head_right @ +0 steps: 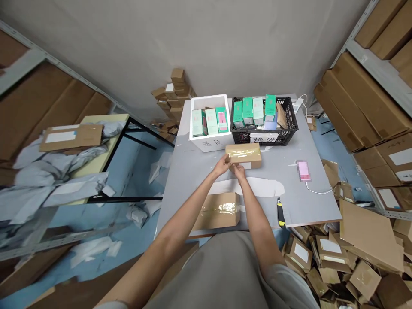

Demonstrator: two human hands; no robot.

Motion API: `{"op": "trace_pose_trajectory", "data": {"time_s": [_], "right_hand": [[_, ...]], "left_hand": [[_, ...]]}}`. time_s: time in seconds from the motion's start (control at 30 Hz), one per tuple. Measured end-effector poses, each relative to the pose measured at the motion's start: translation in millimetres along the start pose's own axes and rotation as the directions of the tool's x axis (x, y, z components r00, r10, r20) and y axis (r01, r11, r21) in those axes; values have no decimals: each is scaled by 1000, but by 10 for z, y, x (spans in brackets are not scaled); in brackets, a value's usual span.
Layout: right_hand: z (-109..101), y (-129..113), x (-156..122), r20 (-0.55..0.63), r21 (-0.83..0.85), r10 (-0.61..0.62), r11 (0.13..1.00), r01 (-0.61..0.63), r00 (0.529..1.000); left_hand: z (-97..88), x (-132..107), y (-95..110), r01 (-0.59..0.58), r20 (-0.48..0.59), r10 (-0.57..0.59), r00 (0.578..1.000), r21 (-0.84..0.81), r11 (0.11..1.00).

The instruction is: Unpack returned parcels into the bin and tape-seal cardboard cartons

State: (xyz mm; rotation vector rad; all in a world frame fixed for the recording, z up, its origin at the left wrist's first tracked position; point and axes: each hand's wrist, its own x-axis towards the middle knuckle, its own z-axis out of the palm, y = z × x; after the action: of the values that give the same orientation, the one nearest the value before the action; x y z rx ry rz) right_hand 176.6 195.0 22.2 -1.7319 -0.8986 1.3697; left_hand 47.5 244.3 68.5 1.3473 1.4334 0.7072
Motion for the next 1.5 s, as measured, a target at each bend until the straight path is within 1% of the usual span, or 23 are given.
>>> {"op": "trace_pose_trajectory", "data": {"time_s": [0.07, 0.1, 0.17, 0.23, 0.27, 0.33, 0.37, 0.4, 0.47, 0.53, 0.6, 0.7, 0.8, 0.93, 1.03, 1.1, 1.17, 1.2, 1.27, 1.33, 1.37, 1.43, 1.5], "right_hand": [[-72, 7, 113, -70, -49, 2, 999, -6, 998], [-163, 54, 123, -105, -78, 1, 997, -9, 994], [-454, 225, 24, -178, -147, -11, 989, -16, 984], [-854, 474, -230, -263, -227, -31, 973, -31, 964], [-1073, 618, -400, -311, -269, -41, 962, -47, 950], [-1496, 923, -779, -394, -342, -50, 935, -95, 918], [-1681, 1077, -969, -438, -388, -60, 913, -129, 897], [-1839, 1224, -1148, -480, -481, -89, 859, -177, 873], [-2065, 1481, -1453, -529, -567, -84, 775, -278, 844], [-2178, 1667, -1670, -558, -578, -41, 736, -353, 829], [-2211, 1764, -1797, -563, -563, 1, 732, -384, 826], [-2190, 1752, -1849, -547, -557, 27, 735, -388, 837], [-2133, 1615, -1810, -532, -549, 28, 750, -370, 846], [-1995, 1371, -1766, -466, -543, -20, 796, -268, 885], [-1842, 1138, -1811, -407, -536, -68, 825, -178, 911], [-1703, 929, -1872, -320, -514, -142, 857, -46, 937], [-1518, 679, -1944, -193, -480, -228, 870, 111, 954], [-1403, 544, -1982, -126, -470, -259, 866, 172, 958], [-1133, 279, -2063, 8, -483, -276, 841, 246, 961], [-819, 40, -2158, 173, -544, -277, 773, 326, 945], [-653, -64, -2211, 269, -589, -272, 712, 381, 924], [-318, -237, -2326, 472, -668, -234, 535, 518, 850], [0, -369, -2438, 625, -711, -118, 323, 625, 772]], "left_hand": [[-150, -202, -90, 20, -45, -21, 999, -7, 1000], [-263, -347, -168, 23, -68, -23, 997, -6, 1000], [-551, -715, -396, 26, -122, -27, 992, -8, 1000], [-874, -1149, -699, 8, -226, 2, 974, 44, 999], [-1025, -1374, -865, 25, -275, -5, 961, 70, 997], [-1260, -1804, -1183, 107, -359, -70, 931, 85, 991], [-1334, -1994, -1320, 153, -386, -114, 915, 74, 985], [-1377, -2160, -1434, 196, -397, -160, 904, 52, 979], [-1379, -2401, -1588, 254, -378, -242, 894, -18, 967], [-1299, -2521, -1654, 270, -327, -289, 900, -105, 957], [-1180, -2546, -1661, 265, -278, -309, 909, -185, 946], [-1006, -2506, -1641, 250, -219, -311, 925, -265, 931], [-910, -2504, -1659, 173, -190, -236, 953, -296, 939], [-941, -2638, -1776, 21, -173, -63, 983, -231, 973], [-1022, -2749, -1886, -23, -127, -5, 992, -218, 976], [-1075, -2780, -1941, -33, -106, 7, 994, -241, 970], [-1125, -2776, -1964, -40, -74, 20, 997, -275, 961], [-1149, -2769, -1962, -46, -50, 33, 998, -293, 955], [-1198, -2767, -1932, -66, 6, 71, 997, -321, 945], [-1240, -2792, -1881, -84, 64, 109, 992, -311, 947], [-1257, -2815, -1853, -89, 93, 120, 988, -288, 953], [-1276, -2868, -1805, -94, 144, 129, 981, -229, 969], [-1277, -2910, -1774, -102, 170, 135, 976, -191, 976]]}}
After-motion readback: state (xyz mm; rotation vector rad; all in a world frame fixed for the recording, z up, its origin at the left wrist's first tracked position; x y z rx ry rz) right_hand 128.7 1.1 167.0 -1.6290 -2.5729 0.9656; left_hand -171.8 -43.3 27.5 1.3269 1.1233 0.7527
